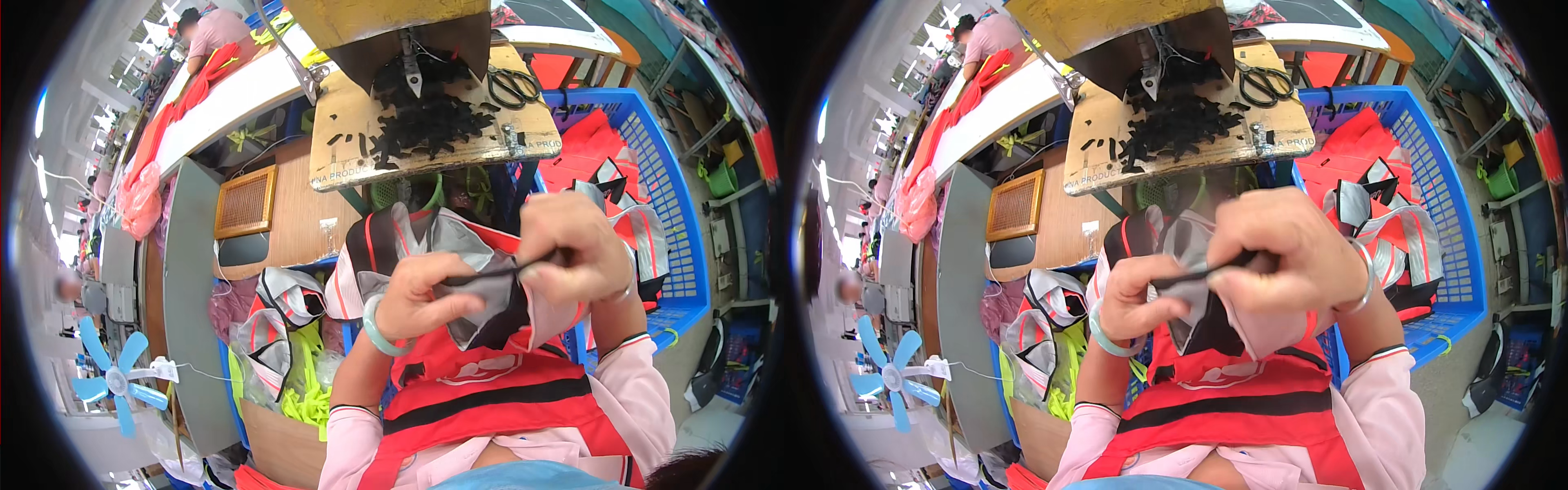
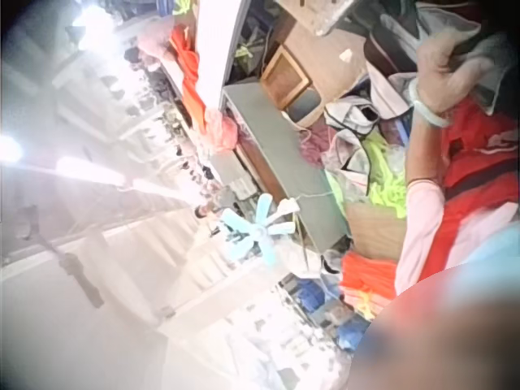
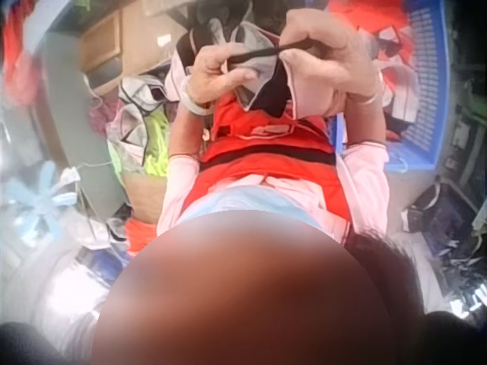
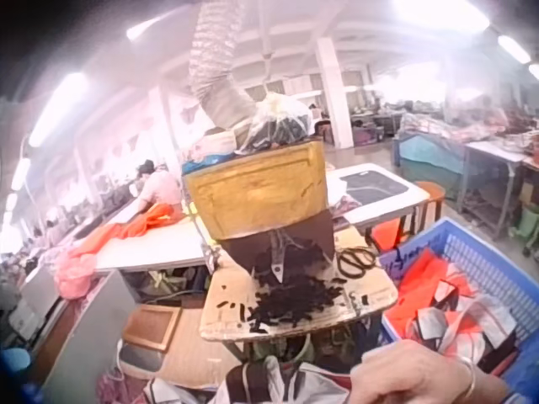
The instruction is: The person is sewing safety vests using an industrial sewing machine.
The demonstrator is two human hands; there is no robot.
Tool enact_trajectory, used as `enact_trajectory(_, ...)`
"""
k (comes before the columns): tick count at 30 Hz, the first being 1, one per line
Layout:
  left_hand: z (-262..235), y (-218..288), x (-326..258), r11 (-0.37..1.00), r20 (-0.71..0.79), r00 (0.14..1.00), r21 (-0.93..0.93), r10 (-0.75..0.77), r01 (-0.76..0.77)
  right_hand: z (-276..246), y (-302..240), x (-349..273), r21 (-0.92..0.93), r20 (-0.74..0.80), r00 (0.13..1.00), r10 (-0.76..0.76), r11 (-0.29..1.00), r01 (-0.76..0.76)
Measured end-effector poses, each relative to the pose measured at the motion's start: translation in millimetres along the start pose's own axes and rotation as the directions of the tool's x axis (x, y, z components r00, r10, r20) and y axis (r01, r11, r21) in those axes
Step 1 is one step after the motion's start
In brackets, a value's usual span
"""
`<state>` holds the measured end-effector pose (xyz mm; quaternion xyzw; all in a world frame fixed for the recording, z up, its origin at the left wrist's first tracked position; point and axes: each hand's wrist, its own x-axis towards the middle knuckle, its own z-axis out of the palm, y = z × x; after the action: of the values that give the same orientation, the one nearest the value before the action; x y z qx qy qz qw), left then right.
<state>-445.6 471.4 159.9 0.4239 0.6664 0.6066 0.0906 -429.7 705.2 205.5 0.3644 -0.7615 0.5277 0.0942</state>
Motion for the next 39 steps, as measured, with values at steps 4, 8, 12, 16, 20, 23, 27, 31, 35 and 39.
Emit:
enact_trajectory(4, -13, -11, 5, 0.959, -0.3, 0.932, 0.126, -0.205, 0.252, -4, 29, 4, -0.173, 0.062, 0.937, 0.343, 0.928, -0.329)
enact_trajectory(8, -56, -34, 27, 0.829, -0.195, 0.958, 0.485, -0.209, 0.279, 10, 73, 17, -0.403, -0.014, 0.943, 0.332, 0.862, -0.309)
enact_trajectory(12, -86, -52, 52, 0.852, -0.179, 0.919, 0.346, -0.352, 0.394, 16, 106, 33, -0.47, -0.153, 0.977, 0.148, 0.859, -0.203)
enact_trajectory(16, -102, -60, 69, 0.801, -0.162, 0.893, 0.395, -0.42, 0.449, 14, 128, 46, -0.228, -0.135, 0.912, 0.388, 0.883, -0.41)
enact_trajectory(20, -125, -77, 86, 0.732, -0.169, 0.873, 0.486, -0.458, 0.478, 8, 150, 62, -0.167, -0.094, 0.873, 0.479, 0.857, -0.488)
enact_trajectory(23, -142, -89, 97, 0.737, -0.181, 0.844, 0.419, -0.505, 0.531, 8, 167, 79, -0.078, -0.097, 0.873, 0.478, 0.871, -0.485)
enact_trajectory(27, -155, -100, 107, 0.716, -0.189, 0.756, 0.244, -0.626, 0.654, 8, 179, 92, 0.054, -0.075, 0.83, 0.553, 0.833, -0.55)
enact_trajectory(31, -159, -105, 114, 0.725, -0.181, 0.725, 0.079, -0.664, 0.684, 5, 186, 98, 0.094, -0.072, 0.808, 0.585, 0.81, -0.579)
enact_trajectory(35, -163, -111, 121, 0.708, -0.174, 0.707, 0.065, -0.686, 0.703, 1, 192, 105, 0.084, -0.042, 0.802, 0.596, 0.802, -0.592)
enact_trajectory(39, -166, -116, 125, 0.75, -0.18, 0.74, 0.015, -0.649, 0.661, -2, 193, 108, 0.117, -0.06, 0.807, 0.587, 0.807, -0.579)
